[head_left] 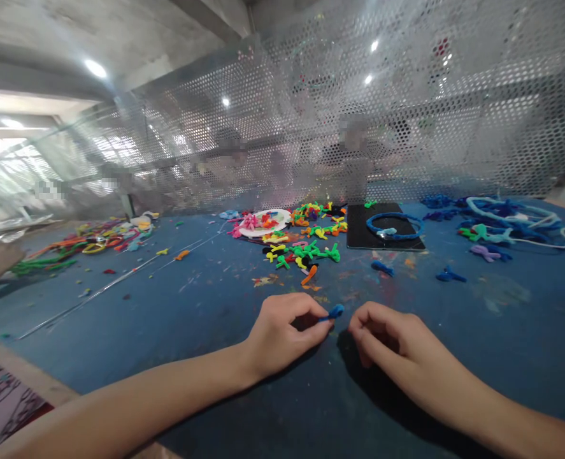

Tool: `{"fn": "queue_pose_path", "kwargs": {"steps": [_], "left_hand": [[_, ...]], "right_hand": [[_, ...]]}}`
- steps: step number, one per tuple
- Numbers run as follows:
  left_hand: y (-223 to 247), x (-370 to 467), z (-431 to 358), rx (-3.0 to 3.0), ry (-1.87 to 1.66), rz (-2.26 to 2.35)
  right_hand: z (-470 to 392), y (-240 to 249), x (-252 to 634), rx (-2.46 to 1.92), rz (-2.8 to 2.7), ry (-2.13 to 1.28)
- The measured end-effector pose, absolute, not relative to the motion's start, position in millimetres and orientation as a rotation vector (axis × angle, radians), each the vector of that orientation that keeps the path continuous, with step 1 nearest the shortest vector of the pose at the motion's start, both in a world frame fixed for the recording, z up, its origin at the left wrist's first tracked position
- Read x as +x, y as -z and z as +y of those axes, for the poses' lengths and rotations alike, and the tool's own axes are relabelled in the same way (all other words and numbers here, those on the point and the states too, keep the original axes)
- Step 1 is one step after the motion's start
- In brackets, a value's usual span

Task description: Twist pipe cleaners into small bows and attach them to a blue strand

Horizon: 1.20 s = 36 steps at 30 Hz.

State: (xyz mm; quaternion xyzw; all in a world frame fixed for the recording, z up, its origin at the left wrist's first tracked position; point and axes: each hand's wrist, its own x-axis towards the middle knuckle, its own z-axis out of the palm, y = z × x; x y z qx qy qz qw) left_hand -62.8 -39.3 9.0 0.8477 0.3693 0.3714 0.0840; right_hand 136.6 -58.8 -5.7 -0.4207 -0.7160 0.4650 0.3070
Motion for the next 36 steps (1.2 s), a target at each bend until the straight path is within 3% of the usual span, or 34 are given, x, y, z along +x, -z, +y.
{"fn": "queue_pose_path", "kwargs": {"steps": [22,36], "left_hand": [[-10.7,-65.1,-38.9,2.412,-1.182,1.22],[-11.2,-65.3,-42.0,2.611,-1.102,0.943]], "right_hand": [[-61.5,0.6,139.3,-0.955,-1.931,-1.467],[-56.7,1.4,138.8,-0.885,-1.897,-1.562]]}}
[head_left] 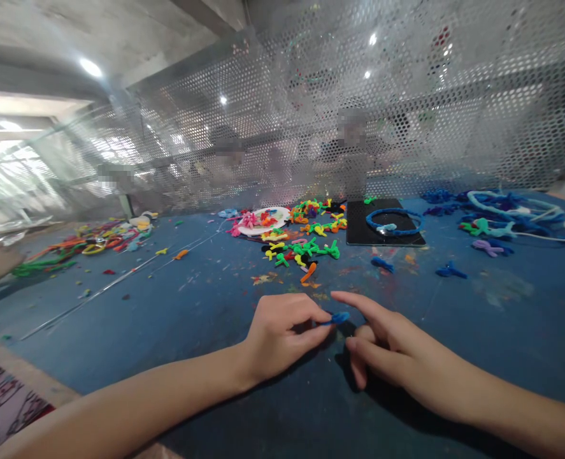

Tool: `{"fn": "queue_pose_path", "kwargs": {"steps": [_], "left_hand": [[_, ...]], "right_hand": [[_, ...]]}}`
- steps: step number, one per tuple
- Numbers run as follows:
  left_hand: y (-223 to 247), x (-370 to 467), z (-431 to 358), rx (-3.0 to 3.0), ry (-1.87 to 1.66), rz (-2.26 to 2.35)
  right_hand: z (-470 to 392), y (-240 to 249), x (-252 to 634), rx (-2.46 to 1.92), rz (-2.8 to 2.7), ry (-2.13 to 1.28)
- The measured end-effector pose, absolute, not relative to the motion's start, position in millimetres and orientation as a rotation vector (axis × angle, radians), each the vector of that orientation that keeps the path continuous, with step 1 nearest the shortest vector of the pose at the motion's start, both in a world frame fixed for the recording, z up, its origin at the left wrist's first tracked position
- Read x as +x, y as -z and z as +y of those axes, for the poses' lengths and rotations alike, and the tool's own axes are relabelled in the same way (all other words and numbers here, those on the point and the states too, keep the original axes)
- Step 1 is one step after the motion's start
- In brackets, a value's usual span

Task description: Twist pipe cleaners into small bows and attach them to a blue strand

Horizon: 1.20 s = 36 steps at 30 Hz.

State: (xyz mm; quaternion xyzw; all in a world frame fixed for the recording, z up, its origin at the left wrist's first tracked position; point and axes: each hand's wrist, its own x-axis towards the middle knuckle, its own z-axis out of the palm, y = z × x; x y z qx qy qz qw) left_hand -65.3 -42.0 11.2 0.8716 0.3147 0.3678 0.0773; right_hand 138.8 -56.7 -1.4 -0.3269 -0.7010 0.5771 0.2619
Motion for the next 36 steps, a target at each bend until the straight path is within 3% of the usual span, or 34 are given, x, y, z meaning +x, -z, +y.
{"fn": "queue_pose_path", "kwargs": {"steps": [6,23,36], "left_hand": [[-11,-67,-43,2.878,-0.963,0.745],[-23,-65,-51,3.455,-0.982,0.537],[-17,-67,-53,3.197,-0.962,0.519]], "right_hand": [[-55,4,139,-0.847,-1.794,-1.647],[-52,6,139,-0.911,-1.845,-1.647],[-57,2,138,-0.957,-1.965,-1.368]]}}
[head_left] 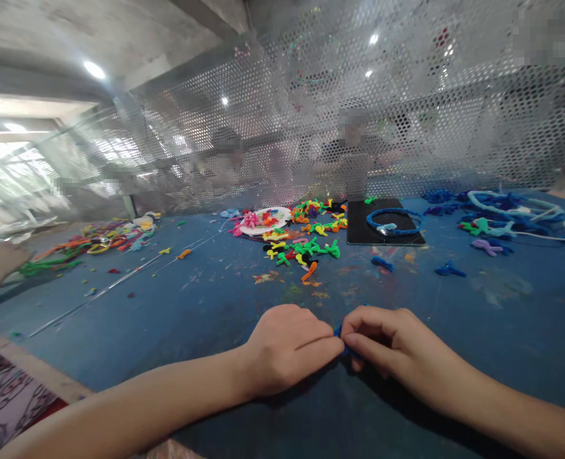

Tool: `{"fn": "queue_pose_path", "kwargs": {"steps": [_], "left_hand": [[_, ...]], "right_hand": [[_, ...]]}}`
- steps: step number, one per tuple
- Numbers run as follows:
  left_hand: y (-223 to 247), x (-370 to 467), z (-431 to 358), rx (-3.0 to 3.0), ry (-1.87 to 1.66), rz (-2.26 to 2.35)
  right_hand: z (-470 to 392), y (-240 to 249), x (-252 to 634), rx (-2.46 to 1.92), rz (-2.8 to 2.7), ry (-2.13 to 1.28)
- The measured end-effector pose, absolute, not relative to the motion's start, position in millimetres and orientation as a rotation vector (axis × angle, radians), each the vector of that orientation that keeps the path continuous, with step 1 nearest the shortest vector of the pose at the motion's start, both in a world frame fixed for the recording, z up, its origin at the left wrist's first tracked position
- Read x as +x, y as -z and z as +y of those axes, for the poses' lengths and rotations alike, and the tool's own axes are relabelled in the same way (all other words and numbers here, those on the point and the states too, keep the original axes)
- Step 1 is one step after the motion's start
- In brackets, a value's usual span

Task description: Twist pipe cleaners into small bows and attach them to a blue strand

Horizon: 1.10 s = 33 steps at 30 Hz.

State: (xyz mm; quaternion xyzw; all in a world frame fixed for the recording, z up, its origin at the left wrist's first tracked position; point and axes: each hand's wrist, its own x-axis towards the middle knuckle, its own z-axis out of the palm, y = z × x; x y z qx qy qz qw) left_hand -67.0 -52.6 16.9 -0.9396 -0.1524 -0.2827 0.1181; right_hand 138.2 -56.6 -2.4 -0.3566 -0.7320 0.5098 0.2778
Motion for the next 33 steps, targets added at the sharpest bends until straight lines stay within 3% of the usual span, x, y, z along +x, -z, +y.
{"fn": "queue_pose_path", "kwargs": {"steps": [7,10,15,19,21,24,29,33], "left_hand": [[-17,-53,-55,-3.301,1.391,-1.945],[-17,-49,-54,-3.222,1.597,-2.216],[-17,-50,-48,-3.011,1.882,-2.249],[-13,-53,-43,-2.875,1.839,-2.224],[-11,-54,-42,-2.853,1.79,-2.218],[-11,-54,-41,-2.849,1.773,-2.175],[-11,-55,-42,-2.855,1.76,-2.051],[-9,-56,-47,-2.889,1.638,-1.847]], "right_hand": [[-51,11,138,-1.037,-1.739,-1.265],[-50,14,138,-1.012,-1.75,-1.265],[-47,15,141,-1.015,-1.764,-1.016],[-46,13,146,-0.964,-1.629,-0.574],[-49,10,147,-0.913,-1.646,-0.53],[-59,4,146,-0.842,-1.729,-0.741],[-66,-1,139,-0.876,-1.841,-1.384],[-60,-1,133,-1.041,-1.653,-1.553]]}}
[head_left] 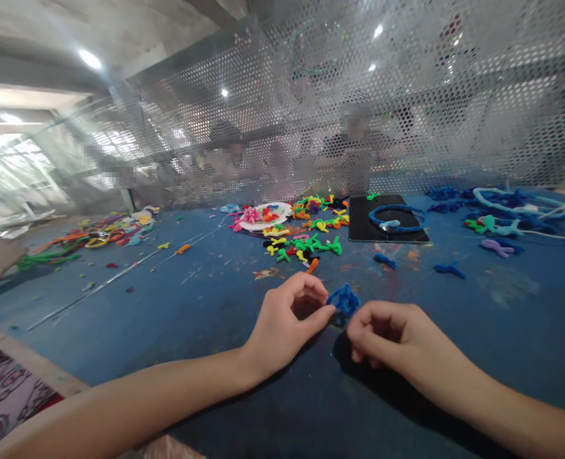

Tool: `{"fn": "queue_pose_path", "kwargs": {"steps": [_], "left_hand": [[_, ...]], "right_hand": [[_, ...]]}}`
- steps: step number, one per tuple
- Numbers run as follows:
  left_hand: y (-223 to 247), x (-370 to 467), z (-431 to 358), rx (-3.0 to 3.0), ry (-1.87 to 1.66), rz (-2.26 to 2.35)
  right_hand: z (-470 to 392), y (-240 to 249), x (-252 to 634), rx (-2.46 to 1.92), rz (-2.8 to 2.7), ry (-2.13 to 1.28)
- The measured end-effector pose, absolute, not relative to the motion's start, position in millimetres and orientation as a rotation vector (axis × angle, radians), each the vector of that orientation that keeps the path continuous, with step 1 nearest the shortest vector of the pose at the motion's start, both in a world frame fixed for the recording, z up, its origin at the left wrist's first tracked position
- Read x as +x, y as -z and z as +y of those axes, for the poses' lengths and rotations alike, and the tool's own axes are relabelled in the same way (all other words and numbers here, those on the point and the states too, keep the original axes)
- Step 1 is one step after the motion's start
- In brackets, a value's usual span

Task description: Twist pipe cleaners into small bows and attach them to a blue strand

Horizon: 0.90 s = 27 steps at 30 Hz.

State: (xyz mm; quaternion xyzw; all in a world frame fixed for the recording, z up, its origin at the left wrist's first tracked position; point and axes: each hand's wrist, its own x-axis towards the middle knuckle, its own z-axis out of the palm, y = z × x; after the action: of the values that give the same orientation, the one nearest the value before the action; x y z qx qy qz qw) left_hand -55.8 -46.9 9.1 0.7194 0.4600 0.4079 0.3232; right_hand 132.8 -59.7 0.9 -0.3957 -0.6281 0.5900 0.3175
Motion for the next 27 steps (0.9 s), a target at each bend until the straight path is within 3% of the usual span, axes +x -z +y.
{"fn": "queue_pose_path", "kwargs": {"steps": [27], "left_hand": [[-8.3,-57.9,-55.7,2.351,-1.117,1.17]], "right_hand": [[-64.8,3.9,129.9,-1.113,-1.542,-1.459]]}}
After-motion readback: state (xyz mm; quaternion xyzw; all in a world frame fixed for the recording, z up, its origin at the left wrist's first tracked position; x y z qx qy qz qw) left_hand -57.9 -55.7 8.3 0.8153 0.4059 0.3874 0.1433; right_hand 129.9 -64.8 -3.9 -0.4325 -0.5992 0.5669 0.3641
